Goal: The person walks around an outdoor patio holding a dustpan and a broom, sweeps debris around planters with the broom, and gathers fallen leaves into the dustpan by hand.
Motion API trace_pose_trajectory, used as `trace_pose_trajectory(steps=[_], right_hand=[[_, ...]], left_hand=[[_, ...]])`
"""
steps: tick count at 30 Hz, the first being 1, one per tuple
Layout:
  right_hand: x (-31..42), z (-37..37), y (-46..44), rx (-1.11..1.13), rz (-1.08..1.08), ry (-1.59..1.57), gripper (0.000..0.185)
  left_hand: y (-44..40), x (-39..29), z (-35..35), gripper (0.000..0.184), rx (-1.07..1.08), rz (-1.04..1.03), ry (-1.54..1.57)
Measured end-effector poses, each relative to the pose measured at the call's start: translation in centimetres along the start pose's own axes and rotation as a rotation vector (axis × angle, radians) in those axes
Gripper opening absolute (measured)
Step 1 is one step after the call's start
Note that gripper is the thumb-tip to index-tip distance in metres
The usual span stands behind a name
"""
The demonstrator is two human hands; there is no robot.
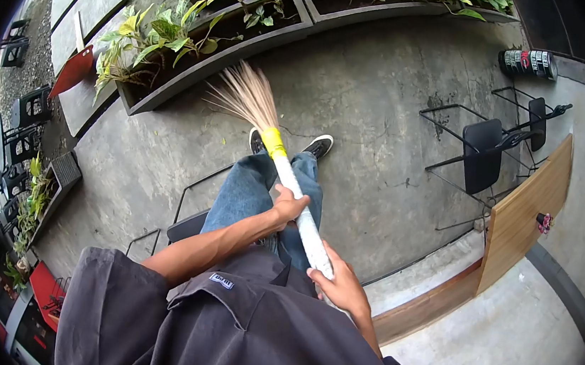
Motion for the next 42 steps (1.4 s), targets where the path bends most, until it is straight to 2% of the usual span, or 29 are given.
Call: trace_pose_trajectory(steps=[2,3,4,6,8,9,11,12,16,17,18,19,20,22,23,24,26,27,29,30,33,34,35,36,37,38,40,41,42], right_hand=[[0.8,0.0,1.6,-0.043,-0.036,0.055,0.068],[0.3,0.2,2.0,-0.136,-0.011,0.141,0.067],[0.0,0.4,2.0,-0.229,0.015,0.226,0.067],[-1.2,-0.2,0.5,-0.246,-0.009,0.231,0.068],[-0.7,-1.1,-2.4,-0.348,0.008,0.443,0.07],[-0.5,-2.1,-4.1,-0.348,0.023,0.458,0.072],[-0.1,-4.4,-7.2,-0.222,-0.006,0.551,0.073],[-0.1,-5.5,-8.4,-0.152,0.013,0.54,0.074],[1.1,-9.1,-10.5,0.073,0.097,0.542,0.073],[0.6,-9.3,-10.7,0.06,0.2,0.538,0.073],[0.8,-8.9,-10.5,0.056,0.206,0.544,0.073],[1.3,-8.5,-9.7,0.092,0.225,0.441,0.073],[1.9,-8.2,-8.5,0.129,0.24,0.337,0.073],[2.6,-6.8,-5.7,0.149,0.175,0.341,0.072],[2.2,-6.1,-4.2,0.094,0.189,0.377,0.072],[2.1,-5.3,-2.8,0.039,0.202,0.413,0.072],[3.2,-3.6,0.3,-0.028,0.095,0.427,0.072],[1.9,-2.9,1.5,-0.097,0.123,0.549,0.072],[0.2,-1.9,3.3,-0.192,-0.003,0.531,0.072],[-0.8,-1.5,3.7,-0.247,-0.032,0.583,0.071],[-3.6,-2.2,2.3,-0.285,-0.099,0.588,0.072],[-4.1,-2.7,1.4,-0.287,-0.093,0.584,0.072],[-4.1,-3.3,0.5,-0.247,-0.095,0.613,0.07],[-3.2,-4.0,-0.3,-0.142,-0.178,0.462,0.075],[-1.7,-4.7,-0.9,-0.06,-0.178,0.374,0.074],[-0.9,-5.6,-1.2,0.017,-0.177,0.284,0.073],[-2.2,-7.4,-2.0,0.023,-0.094,0.304,0.066],[-3.0,-8.0,-2.2,-0.03,0.048,0.421,0.067],[-3.1,-8.2,-2.1,-0.08,0.192,0.546,0.068]], left_hand=[[1.3,-1.2,-1.8,0.108,0.132,-0.105,-0.036],[-2.1,0.0,-3.6,0.105,0.105,-0.224,-0.118],[-1.3,-1.1,-4.5,0.098,0.119,-0.274,-0.182],[-0.3,-3.5,-5.5,0.095,0.215,-0.281,-0.139],[-2.9,-4.0,-4.5,0.09,0.137,-0.265,-0.264],[-7.1,-2.8,-3.7,0.083,-0.078,-0.299,-0.377],[-6.9,-2.4,1.1,0.079,-0.083,-0.066,-0.257],[-7.5,-1.2,3.6,0.076,-0.179,-0.055,-0.218],[-9.1,3.5,12.3,0.064,-0.313,-0.042,-0.036],[-8.1,3.6,12.8,0.061,-0.297,-0.031,0.037],[-4.6,2.4,13.3,0.058,-0.279,-0.019,0.111],[-2.7,1.8,13.3,0.063,-0.158,-0.016,0.166],[-1.8,1.8,13.1,0.063,-0.155,-0.013,0.163],[0.0,1.6,11.0,0.072,0.047,0.018,0.157],[1.4,1.3,9.3,0.082,-0.04,-0.016,0.177],[1.2,1.3,7.5,0.088,0.028,-0.042,0.101],[1.8,1.0,2.8,0.094,0.182,-0.165,0.12],[1.3,1.1,0.2,0.096,0.227,-0.185,0.091],[1.7,0.4,-4.0,0.096,0.236,-0.243,-0.032],[1.8,0.3,-6.1,0.067,0.26,-0.242,0.001],[-0.1,1.2,-8.3,0.066,0.243,-0.171,-0.105],[-0.7,1.5,-7.7,0.067,0.206,-0.122,-0.152],[-1.4,2.5,-6.4,0.081,0.166,-0.053,-0.166],[-1.9,3.7,-4.8,0.096,0.098,0.017,-0.161],[-3.4,5.3,-2.9,0.101,0.066,0.092,-0.158],[-2.7,5.7,-0.5,0.096,0.05,0.113,-0.137],[-5.2,7.6,3.8,0.065,-0.018,0.042,-0.099],[-2.6,6.3,5.1,0.06,-0.025,0.039,-0.034],[-1.7,5.6,5.9,0.065,-0.009,0.016,-0.011]])
Point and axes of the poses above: each hand's wrist, its own y-axis away from the middle knuckle, its own z-axis out of the back of the hand, x = y × z, the point moved 5 cm from there along -y, towards the middle knuckle, and after that the axes turned 8 degrees about z, right-handed, at the moved point
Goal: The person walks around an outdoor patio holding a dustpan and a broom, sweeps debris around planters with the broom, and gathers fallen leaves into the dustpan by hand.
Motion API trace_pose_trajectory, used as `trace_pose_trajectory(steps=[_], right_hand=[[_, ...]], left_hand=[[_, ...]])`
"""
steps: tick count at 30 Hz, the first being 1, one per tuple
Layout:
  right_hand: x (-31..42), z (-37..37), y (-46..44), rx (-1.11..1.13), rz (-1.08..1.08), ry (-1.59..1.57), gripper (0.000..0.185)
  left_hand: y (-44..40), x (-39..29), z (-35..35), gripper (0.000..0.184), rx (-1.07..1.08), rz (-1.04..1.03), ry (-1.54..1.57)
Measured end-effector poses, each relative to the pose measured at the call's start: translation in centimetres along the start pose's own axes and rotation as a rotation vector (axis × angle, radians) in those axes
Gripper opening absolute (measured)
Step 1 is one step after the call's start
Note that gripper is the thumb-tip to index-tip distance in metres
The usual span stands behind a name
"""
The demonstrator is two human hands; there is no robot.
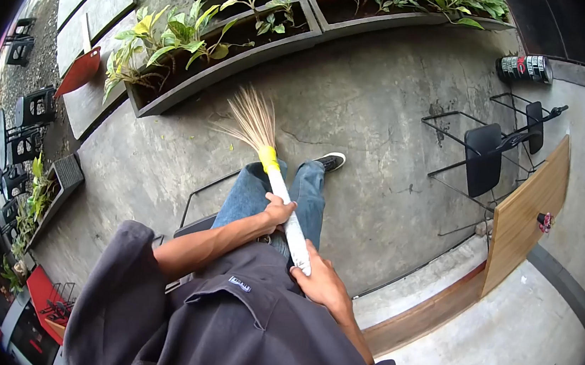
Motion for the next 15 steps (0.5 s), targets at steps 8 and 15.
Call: trace_pose_trajectory(steps=[8,15], right_hand=[[3.3,7.1,3.2,0.026,0.071,-0.088,0.07],[7.0,12.0,3.5,0.186,-0.191,0.225,0.079]], left_hand=[[6.6,-5.4,-2.2,0.111,0.284,-0.14,0.155],[6.7,-8.0,-7.2,0.122,0.482,-0.207,0.343]])
Point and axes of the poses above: each hand's wrist, its own y-axis away from the middle knuckle, its own z-axis out of the back of the hand, x = y × z, the point moved 5 cm from there along -y, towards the middle knuckle, and after that the axes turned 8 degrees about z, right-handed, at the moved point
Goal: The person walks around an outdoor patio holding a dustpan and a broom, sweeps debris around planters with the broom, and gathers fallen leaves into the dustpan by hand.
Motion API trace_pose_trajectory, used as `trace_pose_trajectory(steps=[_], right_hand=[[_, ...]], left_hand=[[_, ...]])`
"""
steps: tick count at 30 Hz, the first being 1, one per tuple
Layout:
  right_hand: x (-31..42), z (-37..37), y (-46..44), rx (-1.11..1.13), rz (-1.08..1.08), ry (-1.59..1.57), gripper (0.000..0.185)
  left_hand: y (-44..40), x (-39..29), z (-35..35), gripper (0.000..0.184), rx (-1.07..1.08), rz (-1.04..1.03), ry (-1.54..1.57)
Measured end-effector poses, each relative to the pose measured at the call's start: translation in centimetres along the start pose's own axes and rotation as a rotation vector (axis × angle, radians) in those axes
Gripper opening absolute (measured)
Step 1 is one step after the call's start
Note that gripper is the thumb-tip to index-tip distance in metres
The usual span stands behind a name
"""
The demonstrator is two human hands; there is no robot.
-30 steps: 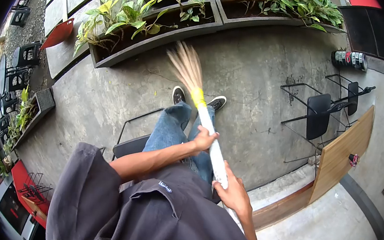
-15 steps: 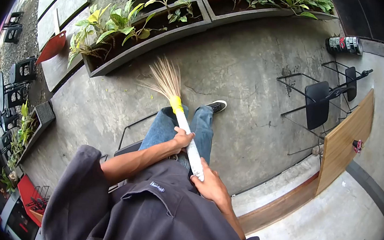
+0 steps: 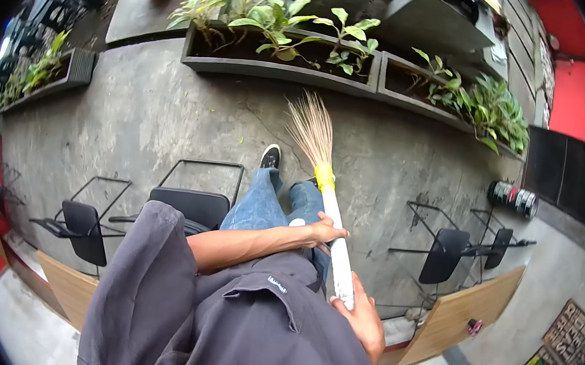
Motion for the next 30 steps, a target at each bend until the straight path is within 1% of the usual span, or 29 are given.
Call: trace_pose_trajectory(steps=[1,3,7,9,11,12,13,14,15,16,17,18,19,21,22,23,25,27,28,29,30], right_hand=[[0.3,0.7,-0.4,0.019,0.023,0.049,0.079],[0.7,2.1,-1.1,0.065,0.015,0.101,0.08],[1.7,5.6,-3.9,0.177,0.094,0.263,0.079],[1.6,7.6,-5.9,0.192,0.133,0.439,0.072],[1.9,10.0,-7.4,0.232,0.18,0.528,0.072],[2.7,10.8,-8.6,0.251,0.22,0.582,0.073],[5.2,11.8,-8.3,0.328,0.141,0.553,0.073],[5.3,12.6,-9.2,0.399,0.142,0.515,0.073],[5.1,14.1,-10.5,0.472,0.14,0.479,0.073],[3.8,15.7,-12.6,0.466,0.481,0.495,0.072],[4.9,16.8,-13.0,0.539,0.353,0.326,0.071],[5.9,17.8,-13.6,0.6,0.365,0.301,0.07],[7.0,18.9,-14.2,0.658,0.377,0.282,0.07],[10.5,20.8,-14.3,0.779,0.391,0.373,0.071],[12.7,21.4,-14.1,0.819,0.331,0.359,0.071],[15.2,21.9,-14.0,0.839,0.393,0.572,0.069],[20.1,21.4,-13.5,0.848,0.506,0.841,0.062],[24.9,18.9,-12.7,0.834,0.469,1.109,0.057],[26.2,17.8,-13.3,0.761,0.588,1.266,0.055],[27.7,15.7,-13.8,0.805,0.526,1.353,0.053],[28.8,13.9,-15.1,0.801,0.591,1.384,0.051]], left_hand=[[-0.1,-0.6,-0.1,0.122,-0.011,-0.033,0.045],[-0.4,-1.3,-0.3,0.117,-0.003,-0.056,0.103],[-1.5,-3.2,0.4,0.113,-0.047,-0.124,0.288],[-2.1,-4.4,1.3,0.112,-0.098,-0.176,0.38],[-3.7,-5.0,1.0,0.111,-0.143,-0.211,0.474],[-4.9,-5.5,1.3,0.11,-0.154,-0.286,0.546],[-5.0,-6.0,1.5,0.11,-0.171,-0.357,0.612],[-5.2,-6.4,1.4,0.101,-0.171,-0.384,0.714],[-4.3,-7.2,1.3,0.076,-0.189,-0.402,0.709],[-3.3,-8.0,1.3,0.052,-0.19,-0.465,0.806],[-2.8,-8.7,1.2,0.03,-0.186,-0.53,0.906],[-2.7,-9.6,1.0,0.025,-0.131,-0.602,0.985],[-2.6,-10.2,0.6,0.023,-0.173,-0.632,1.077],[-1.9,-11.9,-0.1,0.024,-0.109,-0.751,1.172],[-1.4,-12.8,-0.3,0.026,-0.049,-0.811,1.221],[-1.2,-13.8,-0.5,0.027,-0.002,-0.857,1.289],[-0.9,-15.5,-0.5,0.025,0.021,-0.88,1.458],[-0.2,-16.6,0.8,0.023,0.089,-1.021,1.539],[-0.2,-17.2,1.7,0.023,0.105,-1.06,1.588],[-0.1,-17.4,2.9,0.024,0.121,-1.098,1.636],[-0.3,-17.1,4.6,0.025,0.102,-1.121,1.668]])
Point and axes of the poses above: each hand's wrist, its own y-axis away from the middle knuckle, its own z-axis out of the back of the hand, x = y × z, the point moved 5 cm from there along -y, towards the middle knuckle, and after that the axes turned 8 degrees about z, right-handed, at the moved point
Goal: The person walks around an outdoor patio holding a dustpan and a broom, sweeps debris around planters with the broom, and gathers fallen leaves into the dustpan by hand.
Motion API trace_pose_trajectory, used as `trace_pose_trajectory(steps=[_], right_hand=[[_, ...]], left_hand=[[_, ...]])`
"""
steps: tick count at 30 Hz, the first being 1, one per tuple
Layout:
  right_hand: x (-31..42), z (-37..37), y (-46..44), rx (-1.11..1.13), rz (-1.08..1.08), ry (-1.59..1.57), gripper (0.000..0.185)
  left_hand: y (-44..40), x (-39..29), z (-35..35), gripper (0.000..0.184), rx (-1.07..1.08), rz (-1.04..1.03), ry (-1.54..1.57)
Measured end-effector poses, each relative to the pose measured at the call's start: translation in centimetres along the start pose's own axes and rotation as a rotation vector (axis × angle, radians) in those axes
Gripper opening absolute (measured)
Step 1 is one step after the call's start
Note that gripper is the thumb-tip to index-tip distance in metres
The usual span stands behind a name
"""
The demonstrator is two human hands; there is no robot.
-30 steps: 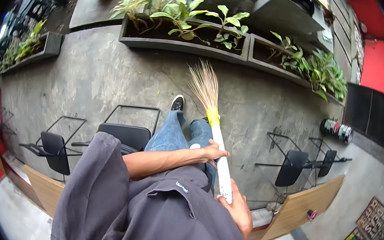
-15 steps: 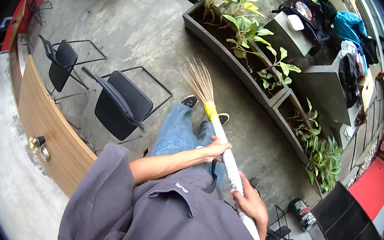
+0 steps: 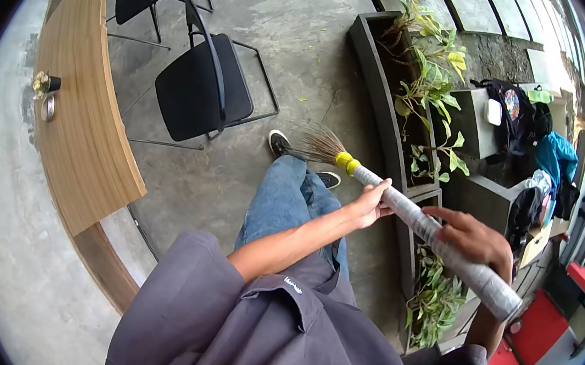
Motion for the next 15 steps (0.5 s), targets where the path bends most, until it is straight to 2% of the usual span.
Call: trace_pose_trajectory(steps=[1,3,5,7,11,13,15], right_hand=[[0.3,1.1,-2.0,-0.021,0.033,0.052,0.05],[6.9,2.7,-4.6,0.01,-0.253,0.047,0.05],[5.1,3.6,-9.2,-0.072,0.051,0.292,0.054],[7.7,3.1,-10.7,-0.111,0.002,0.087,0.057],[10.2,1.3,-11.9,-0.206,0.128,0.174,0.06],[12.2,0.8,-10.0,-0.242,0.094,0.249,0.06],[13.3,1.0,-7.7,-0.184,-0.029,0.166,0.062]], left_hand=[[-1.1,-1.7,0.7,0.025,-0.026,-0.035,0.014],[-3.2,-5.8,1.6,0.03,0.001,-0.133,0.04],[-4.0,-10.4,1.3,0.033,-0.018,-0.257,0.062],[-4.7,-14.8,1.9,0.037,-0.032,-0.354,0.036],[-3.3,-19.9,2.4,0.036,-0.021,-0.432,-0.01],[-1.6,-19.5,1.3,0.037,0.037,-0.418,-0.039],[0.1,-17.8,-0.3,0.024,-0.076,-0.389,0.049]])
Point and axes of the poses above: each hand's wrist, its own y-axis away from the middle knuckle, its own z-axis out of the back of the hand, x = y × z, the point moved 5 cm from there along -y, towards the middle knuckle, and after that the axes turned 8 degrees about z, right-handed, at the moved point
